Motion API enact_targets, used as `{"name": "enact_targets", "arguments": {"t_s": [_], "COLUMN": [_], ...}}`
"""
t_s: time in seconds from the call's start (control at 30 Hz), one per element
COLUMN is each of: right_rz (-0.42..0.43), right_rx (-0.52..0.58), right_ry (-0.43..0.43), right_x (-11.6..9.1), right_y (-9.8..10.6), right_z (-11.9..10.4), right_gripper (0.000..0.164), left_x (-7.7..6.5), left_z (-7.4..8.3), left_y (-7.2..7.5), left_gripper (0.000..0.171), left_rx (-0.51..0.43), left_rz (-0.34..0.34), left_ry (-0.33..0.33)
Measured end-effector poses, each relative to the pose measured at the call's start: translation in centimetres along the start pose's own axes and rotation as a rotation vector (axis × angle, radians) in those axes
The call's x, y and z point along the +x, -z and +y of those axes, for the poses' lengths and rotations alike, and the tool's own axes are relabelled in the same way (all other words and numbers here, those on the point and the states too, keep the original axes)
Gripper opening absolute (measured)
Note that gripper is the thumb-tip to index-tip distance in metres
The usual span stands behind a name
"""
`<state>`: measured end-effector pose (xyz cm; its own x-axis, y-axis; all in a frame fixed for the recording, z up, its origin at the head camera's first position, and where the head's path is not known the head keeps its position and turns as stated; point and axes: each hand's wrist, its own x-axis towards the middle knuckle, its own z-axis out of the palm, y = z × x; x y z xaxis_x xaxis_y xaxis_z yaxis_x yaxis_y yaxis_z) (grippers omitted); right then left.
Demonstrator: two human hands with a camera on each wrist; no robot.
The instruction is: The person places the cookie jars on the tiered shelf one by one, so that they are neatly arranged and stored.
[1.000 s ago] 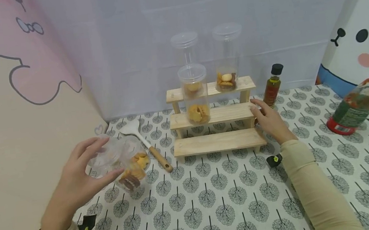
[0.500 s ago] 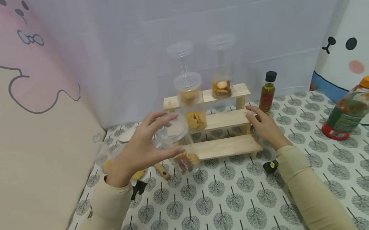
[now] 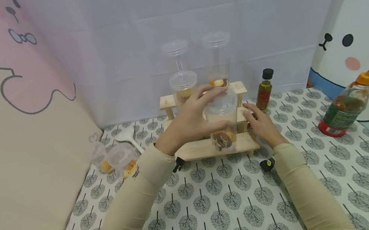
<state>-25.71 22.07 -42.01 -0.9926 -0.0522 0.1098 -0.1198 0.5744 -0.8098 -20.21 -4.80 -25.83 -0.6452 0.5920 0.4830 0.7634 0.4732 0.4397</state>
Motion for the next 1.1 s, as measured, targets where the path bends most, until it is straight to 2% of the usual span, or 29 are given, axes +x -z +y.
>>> {"name": "enact_targets", "arguments": {"t_s": [0.1, 0.3, 0.47, 0.6, 0.77, 0.9, 1.1], "right_rz": [-0.010, -0.007, -0.001, 0.009, 0.018, 0.022, 0.036], "right_rx": [0.010, 0.010, 0.025, 0.011, -0.006, -0.016, -0.015], "right_ry": [-0.002, 0.011, 0.025, 0.035, 0.041, 0.031, 0.036], "right_x": [-0.1, 0.1, 0.2, 0.2, 0.2, 0.2, 0.1], "right_y": [0.1, 0.2, 0.0, 0.1, 0.1, 0.0, -0.2], "right_z": [0.0, 0.0, 0.1, 0.2, 0.0, -0.1, 0.0], "right_gripper": [0.064, 0.066, 0.064, 0.063, 0.063, 0.062, 0.061], "left_x": [1.6, 4.6, 6.3, 6.9, 7.3, 7.5, 7.6], "left_z": [0.7, 1.1, 0.7, 0.5, 0.3, 0.2, -0.1], "left_y": [-0.7, -1.5, -2.0, -2.5, -2.9, -3.2, -3.7], "left_gripper": [0.083, 0.086, 0.085, 0.087, 0.084, 0.083, 0.083], "left_rx": [0.026, 0.127, 0.122, 0.127, 0.136, 0.158, 0.185], "left_rz": [-0.003, -0.023, -0.003, 0.005, 0.058, 0.106, 0.149], "left_ry": [0.025, 0.150, 0.219, 0.298, 0.375, 0.407, 0.393]}}
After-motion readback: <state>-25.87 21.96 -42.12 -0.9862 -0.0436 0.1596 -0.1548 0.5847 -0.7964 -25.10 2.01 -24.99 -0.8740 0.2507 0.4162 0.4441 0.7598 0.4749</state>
